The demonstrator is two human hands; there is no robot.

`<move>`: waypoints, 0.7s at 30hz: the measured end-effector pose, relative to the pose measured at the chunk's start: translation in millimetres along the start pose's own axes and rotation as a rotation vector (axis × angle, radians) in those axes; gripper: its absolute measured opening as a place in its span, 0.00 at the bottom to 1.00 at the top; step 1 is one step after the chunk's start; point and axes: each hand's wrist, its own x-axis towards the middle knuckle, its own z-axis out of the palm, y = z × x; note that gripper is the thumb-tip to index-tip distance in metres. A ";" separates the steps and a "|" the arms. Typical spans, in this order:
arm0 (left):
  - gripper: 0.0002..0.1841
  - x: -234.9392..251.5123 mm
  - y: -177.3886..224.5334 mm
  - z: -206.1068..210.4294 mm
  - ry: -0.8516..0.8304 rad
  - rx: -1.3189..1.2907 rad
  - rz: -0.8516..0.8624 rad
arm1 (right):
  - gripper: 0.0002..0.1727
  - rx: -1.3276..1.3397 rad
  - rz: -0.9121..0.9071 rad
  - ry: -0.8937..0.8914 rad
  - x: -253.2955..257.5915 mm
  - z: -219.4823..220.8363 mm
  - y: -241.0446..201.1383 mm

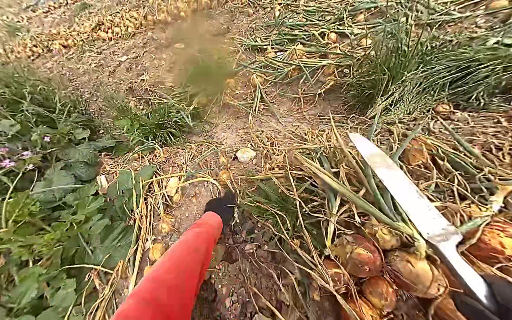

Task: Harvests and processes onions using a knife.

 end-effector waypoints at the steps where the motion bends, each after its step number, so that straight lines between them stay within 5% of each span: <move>1: 0.34 7.8 -3.5 2.0 0.007 0.009 0.009 | 0.25 -0.067 -0.013 0.089 28.6 1.2 8.8; 4: 0.34 12.0 1.6 6.1 0.048 -0.018 -0.043 | 0.27 -0.253 0.003 0.319 112.6 9.1 45.6; 8: 0.33 12.8 18.8 0.1 0.053 -0.032 -0.166 | 0.32 -0.428 0.259 0.271 166.9 24.1 34.3; 13: 0.24 20.2 39.9 -28.2 -0.126 0.117 -0.257 | 0.34 -0.488 0.326 0.137 181.0 22.5 14.3; 18: 0.22 21.8 14.2 -0.3 0.092 -0.206 -0.283 | 0.30 -0.416 0.341 0.201 170.7 33.3 16.9; 21: 0.21 20.8 13.3 3.2 0.111 -0.150 -0.243 | 0.30 -0.450 0.337 0.213 170.8 36.9 18.7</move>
